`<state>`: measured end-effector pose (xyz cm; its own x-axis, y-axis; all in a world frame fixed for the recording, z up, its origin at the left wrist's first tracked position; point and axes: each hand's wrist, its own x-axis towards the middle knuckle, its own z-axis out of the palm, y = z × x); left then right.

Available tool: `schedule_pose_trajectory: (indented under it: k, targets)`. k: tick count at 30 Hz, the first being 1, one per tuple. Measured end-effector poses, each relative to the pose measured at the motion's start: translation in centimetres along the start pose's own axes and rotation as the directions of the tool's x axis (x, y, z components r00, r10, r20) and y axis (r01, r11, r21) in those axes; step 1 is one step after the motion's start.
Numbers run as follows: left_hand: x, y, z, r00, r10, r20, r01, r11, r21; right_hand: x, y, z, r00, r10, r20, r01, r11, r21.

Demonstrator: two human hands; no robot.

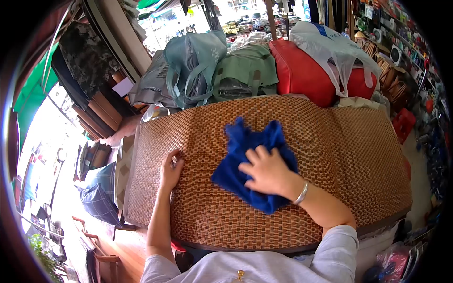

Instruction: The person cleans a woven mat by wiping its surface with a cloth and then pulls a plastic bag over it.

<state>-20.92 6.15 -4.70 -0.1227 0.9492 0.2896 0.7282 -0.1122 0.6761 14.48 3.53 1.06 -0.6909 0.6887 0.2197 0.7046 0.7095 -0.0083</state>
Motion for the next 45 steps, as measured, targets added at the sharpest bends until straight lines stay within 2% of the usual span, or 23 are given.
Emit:
schedule_pose_trajectory:
  k: [1,2,4,5,6,8,9,10,12,14,16,19,23,26,29,32,34,36,40,41,43,44,45]
  targets:
    - [-0.3,2.4,0.0,0.995,0.041,0.09,-0.038,0.999,-0.029,0.0,-0.5,-0.2,0.994,-0.106,0.016,0.104,0.99,0.093]
    - [-0.7,4.5,0.1,0.964,0.228,0.136,-0.224,0.973,-0.046,-0.1,-0.8,-0.3,0.977,-0.213,0.022,0.206,0.961,0.187]
    - [-2.1,8.8,0.2,0.804,0.548,0.23,-0.547,0.834,-0.075,0.4,0.5,-1.4,0.976,-0.206,-0.071,0.208,0.78,0.59]
    - [-2.9,10.6,0.4,0.683,0.653,0.328,-0.652,0.747,-0.131,0.8,1.6,-1.5,0.947,-0.134,-0.292,0.288,0.758,0.585]
    - [-3.7,11.9,1.4,0.573,0.706,0.416,-0.713,0.68,-0.171,0.6,2.3,-3.1,0.959,0.15,-0.241,0.094,0.632,0.769]
    - [-6.1,14.2,3.7,0.378,0.646,0.663,-0.772,0.615,-0.159,0.4,6.3,-1.2,0.825,0.413,-0.386,0.032,0.647,0.762]
    - [-6.6,14.9,4.8,0.361,0.648,0.67,-0.804,0.581,-0.129,-0.1,8.6,0.6,0.788,0.592,-0.171,-0.076,0.369,0.926]
    - [-6.9,15.4,5.7,0.344,0.65,0.678,-0.835,0.542,-0.096,-0.2,10.7,2.6,0.737,0.649,-0.188,-0.022,0.302,0.953]
    - [-5.7,16.0,7.1,0.361,0.644,0.675,-0.841,0.538,-0.063,-1.2,14.1,6.7,0.681,0.718,-0.146,-0.125,0.31,0.942]
    - [-3.1,15.3,8.7,0.46,0.647,0.608,-0.808,0.589,-0.015,-1.4,13.9,4.8,0.579,0.816,-0.008,-0.048,0.044,0.998]
    - [0.8,14.0,9.4,0.641,0.556,0.529,-0.724,0.666,0.179,-1.3,13.4,4.6,0.552,0.833,-0.04,-0.023,0.063,0.998]
    - [7.1,9.0,9.4,0.89,0.378,0.253,-0.454,0.782,0.427,-1.3,13.3,5.1,0.544,0.834,-0.086,-0.048,0.133,0.99]
    - [8.9,7.3,8.1,0.97,0.221,0.106,-0.243,0.813,0.53,-1.2,13.5,4.9,0.508,0.861,-0.036,-0.045,0.068,0.997]
    - [5.3,8.3,8.1,0.859,0.428,0.28,-0.51,0.759,0.405,-1.3,14.1,5.1,0.449,0.892,-0.053,-0.03,0.074,0.997]
    - [-1.8,11.7,7.3,0.642,0.595,0.484,-0.714,0.693,0.096,-1.6,14.8,5.2,0.411,0.911,-0.019,0.0,0.021,1.0]
    - [-8.4,13.8,6.2,0.37,0.693,0.619,-0.79,0.585,-0.184,-2.1,15.5,5.8,0.403,0.915,-0.011,0.046,-0.009,0.999]
    - [-10.6,14.7,5.0,0.282,0.736,0.616,-0.781,0.549,-0.298,-2.2,15.6,5.8,0.42,0.907,-0.023,0.064,-0.004,0.998]
    - [-9.0,12.9,4.9,0.305,0.74,0.599,-0.777,0.557,-0.293,-2.3,15.8,6.1,0.434,0.9,-0.029,0.057,0.004,0.998]
    - [-0.9,6.5,2.5,0.725,0.483,0.49,-0.641,0.733,0.227,-2.5,16.2,6.4,0.455,0.89,-0.016,0.011,0.013,1.0]
    - [1.3,5.5,1.3,0.827,0.376,0.419,-0.532,0.764,0.365,-2.7,16.7,6.8,0.48,0.877,-0.02,0.002,0.022,1.0]
    - [4.7,0.5,0.4,0.966,0.24,0.099,-0.26,0.887,0.383,-2.9,16.6,6.5,0.494,0.869,-0.023,-0.006,0.03,1.0]
    - [6.2,-1.6,-0.1,0.996,0.08,0.039,-0.087,0.966,0.244,-2.9,16.5,6.3,0.495,0.868,-0.026,-0.007,0.034,0.999]
    - [6.1,-2.3,-0.3,0.999,-0.04,-0.024,0.046,0.948,0.315,-2.7,16.4,6.2,0.49,0.872,-0.015,-0.012,0.024,1.0]
